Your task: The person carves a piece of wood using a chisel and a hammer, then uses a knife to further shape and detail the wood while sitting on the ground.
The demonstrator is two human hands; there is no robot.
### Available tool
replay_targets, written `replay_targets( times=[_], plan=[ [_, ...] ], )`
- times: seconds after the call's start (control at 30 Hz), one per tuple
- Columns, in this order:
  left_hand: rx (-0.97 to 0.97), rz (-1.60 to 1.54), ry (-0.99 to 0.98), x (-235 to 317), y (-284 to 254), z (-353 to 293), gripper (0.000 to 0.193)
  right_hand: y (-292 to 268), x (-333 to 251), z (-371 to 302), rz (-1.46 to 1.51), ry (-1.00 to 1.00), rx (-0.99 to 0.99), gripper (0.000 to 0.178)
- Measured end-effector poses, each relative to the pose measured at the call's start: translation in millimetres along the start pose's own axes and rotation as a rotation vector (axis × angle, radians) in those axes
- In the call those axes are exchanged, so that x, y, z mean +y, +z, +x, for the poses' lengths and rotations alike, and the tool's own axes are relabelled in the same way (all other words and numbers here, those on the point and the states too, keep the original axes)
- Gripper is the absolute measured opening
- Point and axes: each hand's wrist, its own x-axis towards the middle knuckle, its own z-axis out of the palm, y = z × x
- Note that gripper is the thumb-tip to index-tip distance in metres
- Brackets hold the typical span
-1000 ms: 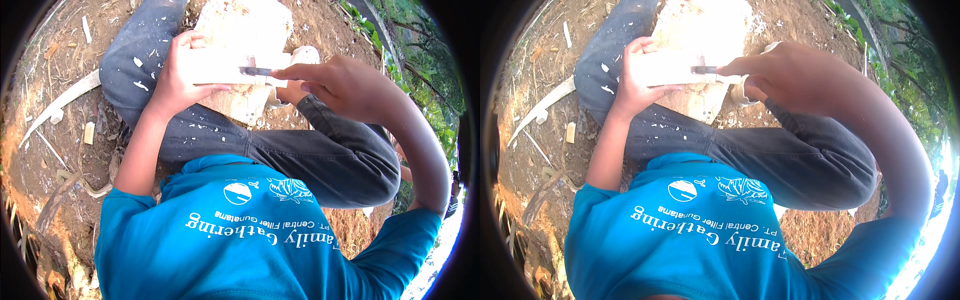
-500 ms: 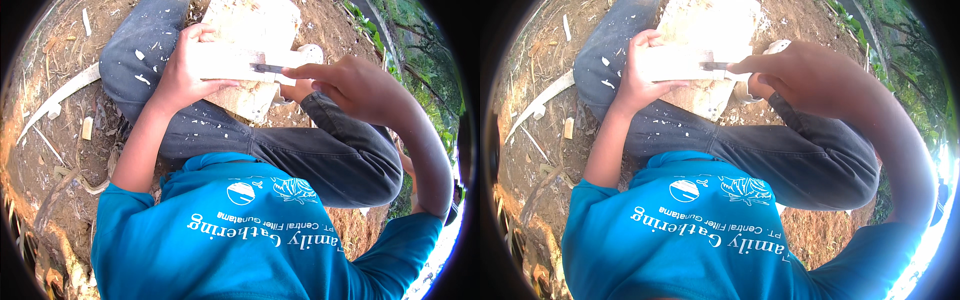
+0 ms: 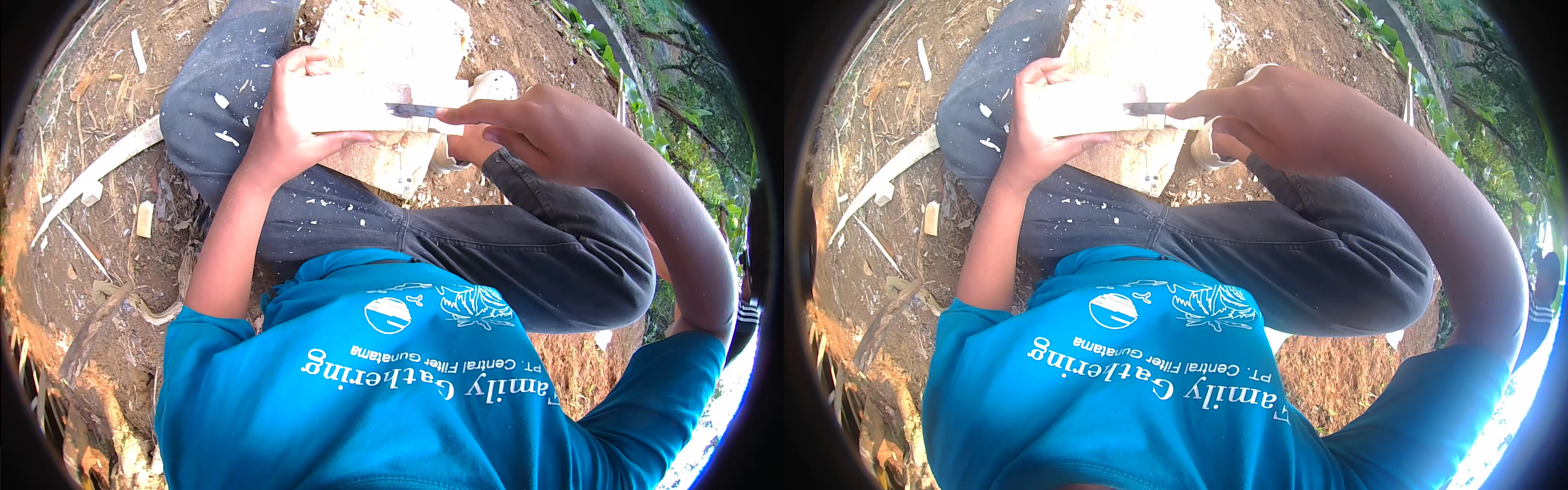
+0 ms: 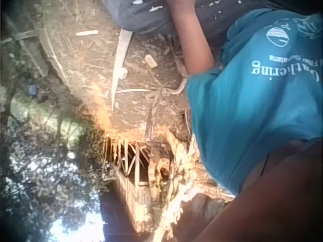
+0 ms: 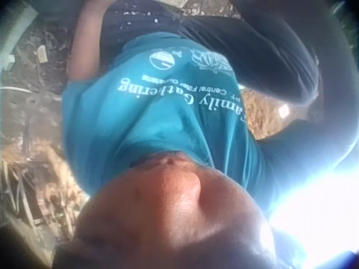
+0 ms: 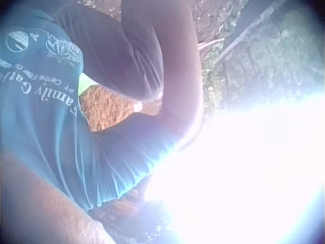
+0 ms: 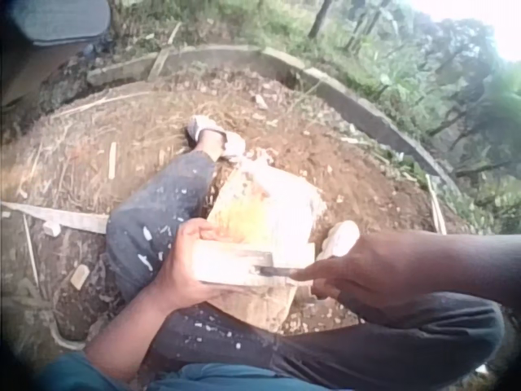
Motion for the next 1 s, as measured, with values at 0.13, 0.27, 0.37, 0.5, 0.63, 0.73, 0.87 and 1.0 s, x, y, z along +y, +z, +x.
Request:
replay_targets(
  times=[0.13,0.27,0.37,0.5,0.63,0.73,0.87,1.0],
  plan=[
    [0.000,-0.014,0.013,0.2,-1.2,-0.2,0.107,-3.9,-1.9,1.2,0.028,0.018,-0.062,0.044],
    [-0.010,-0.079,-0.014,0.6,-1.7,1.4,0.105,2.8,14.1,1.6,0.081,-0.070,-0.021,0.044],
    [0.012,0.009,0.015,-1.0,-0.3,2.0,0.105,0.6,9.4,-3.2,0.110,-0.008,-0.051,0.043],
    [0.022,0.030,0.018,-6.6,-2.9,-1.5,0.106,-30.3,-39.9,-4.7,-0.126,0.094,-0.106,0.043],
    [0.035,0.013,0.041,-3.7,-2.2,-1.1,0.106,-29.3,-24.7,3.0,-0.130,-0.009,-0.066,0.042],
    [0.023,0.041,0.050,-4.3,-1.6,-0.8,0.105,-15.0,-9.1,3.2,-0.031,0.001,-0.072,0.040],
    [0.003,0.095,0.022,3.5,-2.6,0.1,0.105,-6.7,0.8,8.1,0.078,0.013,-0.072,0.039],
    [0.020,0.030,0.020,-0.1,-0.2,-1.6,0.105,0.5,9.9,9.3,0.111,-0.061,-0.037,0.041]
  ],
)
